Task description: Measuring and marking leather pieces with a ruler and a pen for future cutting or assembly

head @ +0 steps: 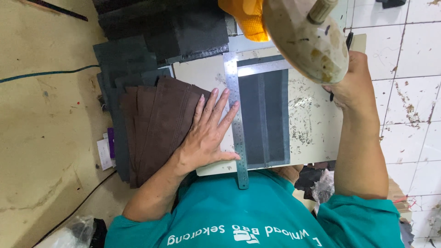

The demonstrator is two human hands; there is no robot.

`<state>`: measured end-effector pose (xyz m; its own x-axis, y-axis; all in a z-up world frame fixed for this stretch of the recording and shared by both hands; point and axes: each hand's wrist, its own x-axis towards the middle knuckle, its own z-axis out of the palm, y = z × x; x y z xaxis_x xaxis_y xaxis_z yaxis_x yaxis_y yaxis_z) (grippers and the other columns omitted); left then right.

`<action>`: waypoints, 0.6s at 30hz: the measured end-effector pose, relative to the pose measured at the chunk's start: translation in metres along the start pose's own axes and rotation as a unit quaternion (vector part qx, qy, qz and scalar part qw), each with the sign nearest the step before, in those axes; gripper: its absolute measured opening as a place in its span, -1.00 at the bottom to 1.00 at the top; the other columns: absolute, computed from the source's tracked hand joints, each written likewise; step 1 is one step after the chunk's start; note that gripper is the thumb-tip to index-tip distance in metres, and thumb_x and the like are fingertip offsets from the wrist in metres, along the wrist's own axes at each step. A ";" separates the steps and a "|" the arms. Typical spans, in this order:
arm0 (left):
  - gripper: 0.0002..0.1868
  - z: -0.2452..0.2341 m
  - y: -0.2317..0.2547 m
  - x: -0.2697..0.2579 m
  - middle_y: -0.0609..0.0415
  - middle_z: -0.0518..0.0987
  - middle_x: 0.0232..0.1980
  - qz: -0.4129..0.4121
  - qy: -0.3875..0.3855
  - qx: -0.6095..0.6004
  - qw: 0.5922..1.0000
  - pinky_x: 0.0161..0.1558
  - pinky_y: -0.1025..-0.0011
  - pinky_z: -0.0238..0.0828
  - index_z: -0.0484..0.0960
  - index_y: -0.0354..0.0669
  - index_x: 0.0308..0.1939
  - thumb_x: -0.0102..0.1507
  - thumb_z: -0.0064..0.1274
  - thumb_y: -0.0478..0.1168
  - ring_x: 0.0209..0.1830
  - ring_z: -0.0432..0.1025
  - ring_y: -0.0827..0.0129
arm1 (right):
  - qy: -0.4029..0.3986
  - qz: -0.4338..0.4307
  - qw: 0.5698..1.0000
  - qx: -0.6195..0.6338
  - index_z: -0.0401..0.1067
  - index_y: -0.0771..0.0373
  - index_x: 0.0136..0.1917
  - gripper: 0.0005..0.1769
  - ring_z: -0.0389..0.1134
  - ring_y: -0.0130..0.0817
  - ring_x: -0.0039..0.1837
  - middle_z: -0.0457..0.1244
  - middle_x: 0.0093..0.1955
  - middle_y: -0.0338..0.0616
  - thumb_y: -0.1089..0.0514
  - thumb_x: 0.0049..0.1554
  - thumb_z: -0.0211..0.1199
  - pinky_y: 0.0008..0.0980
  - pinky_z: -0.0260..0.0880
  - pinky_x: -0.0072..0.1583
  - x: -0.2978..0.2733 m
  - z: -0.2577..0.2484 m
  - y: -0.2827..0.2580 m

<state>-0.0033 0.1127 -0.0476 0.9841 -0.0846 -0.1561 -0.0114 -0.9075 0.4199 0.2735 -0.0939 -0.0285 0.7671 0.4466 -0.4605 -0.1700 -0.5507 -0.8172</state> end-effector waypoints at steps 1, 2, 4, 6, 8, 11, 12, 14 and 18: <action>0.57 -0.002 0.001 0.001 -0.27 -0.21 0.71 0.000 -0.001 -0.001 1.000 0.62 -0.21 -0.37 -0.09 -0.13 0.67 -0.06 0.39 0.66 0.72 -0.32 -0.23 | 0.000 0.001 1.000 0.000 0.07 0.08 -0.47 -0.88 -0.12 -0.62 -0.43 -0.09 -0.54 -0.39 0.27 -0.19 -0.07 -0.49 -0.31 -0.37 0.000 0.000 0.000; 0.53 -0.004 0.002 0.002 -0.32 -0.21 0.70 -0.007 -0.005 -0.046 0.999 0.59 -0.22 -0.48 -0.05 -0.17 0.66 -0.09 0.42 0.54 0.71 -0.37 -0.26 | -0.003 -0.002 1.000 0.003 0.08 0.08 -0.46 -0.88 -0.10 -0.62 -0.42 -0.08 -0.53 -0.39 0.27 -0.18 -0.05 -0.50 -0.29 -0.36 -0.001 0.000 0.000; 0.49 -0.005 0.004 0.003 -0.38 -0.21 0.69 -0.013 -0.009 -0.091 0.996 0.56 -0.24 -0.59 -0.01 -0.21 0.65 -0.12 0.45 0.41 0.69 -0.42 -0.30 | -0.006 -0.005 1.000 0.006 0.10 0.08 -0.45 -0.88 -0.09 -0.62 -0.41 -0.06 -0.52 -0.40 0.26 -0.16 -0.03 -0.50 -0.27 -0.35 -0.001 0.001 0.000; 0.48 -0.006 0.004 0.003 -0.38 -0.21 0.69 -0.016 -0.005 -0.103 0.995 0.56 -0.24 -0.59 0.00 -0.22 0.65 -0.11 0.47 0.38 0.69 -0.42 -0.31 | -0.012 -0.018 1.000 0.013 0.15 0.09 -0.42 -0.88 -0.04 -0.63 -0.37 -0.02 -0.48 -0.41 0.26 -0.11 0.03 -0.52 -0.21 -0.31 -0.001 0.000 0.000; 0.48 -0.005 0.004 0.004 -0.38 -0.21 0.69 -0.017 -0.006 -0.101 0.995 0.56 -0.24 -0.60 0.00 -0.22 0.65 -0.11 0.47 0.38 0.69 -0.42 -0.30 | -0.016 -0.023 0.999 0.017 0.18 0.10 -0.40 -0.88 -0.02 -0.63 -0.35 0.01 -0.46 -0.41 0.26 -0.09 0.05 -0.53 -0.18 -0.30 -0.001 0.000 0.000; 0.48 -0.005 0.004 0.003 -0.38 -0.21 0.69 -0.016 -0.007 -0.099 0.995 0.55 -0.24 -0.61 0.00 -0.22 0.65 -0.11 0.46 0.39 0.69 -0.42 -0.30 | -0.023 -0.036 0.999 0.025 0.23 0.11 -0.37 -0.88 0.02 -0.63 -0.32 0.05 -0.42 -0.42 0.26 -0.04 0.11 -0.55 -0.12 -0.26 -0.001 0.001 0.000; 0.49 -0.005 0.004 0.004 -0.39 -0.21 0.69 -0.015 -0.005 -0.100 0.995 0.55 -0.24 -0.60 -0.01 -0.22 0.65 -0.12 0.47 0.38 0.69 -0.41 -0.31 | -0.026 -0.043 0.998 0.029 0.26 0.12 -0.35 -0.88 0.05 -0.64 -0.30 0.08 -0.40 -0.42 0.25 -0.01 0.14 -0.56 -0.09 -0.25 0.000 0.000 0.000; 0.48 -0.004 0.004 0.003 -0.38 -0.20 0.69 -0.017 -0.006 -0.097 0.995 0.55 -0.24 -0.60 -0.01 -0.21 0.65 -0.10 0.45 0.40 0.70 -0.41 -0.30 | -0.029 -0.049 0.998 0.033 0.28 0.12 -0.33 -0.87 0.07 -0.64 -0.28 0.10 -0.38 -0.43 0.25 0.01 0.17 -0.57 -0.06 -0.23 0.000 0.000 0.001; 0.48 -0.003 0.005 0.004 -0.36 -0.19 0.69 -0.023 -0.007 -0.089 0.996 0.56 -0.22 -0.61 -0.01 -0.19 0.65 -0.11 0.45 0.41 0.70 -0.41 -0.29 | -0.039 -0.070 0.996 0.043 0.36 0.14 -0.29 -0.87 0.14 -0.65 -0.23 0.17 -0.32 -0.44 0.25 0.08 0.25 -0.60 0.03 -0.18 0.001 0.000 0.002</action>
<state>0.0009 0.1092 -0.0438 0.9804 -0.0518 -0.1899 0.0657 -0.8233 0.5639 0.2738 -0.0947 -0.0306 0.7369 0.5698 -0.3637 -0.1199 -0.4194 -0.8999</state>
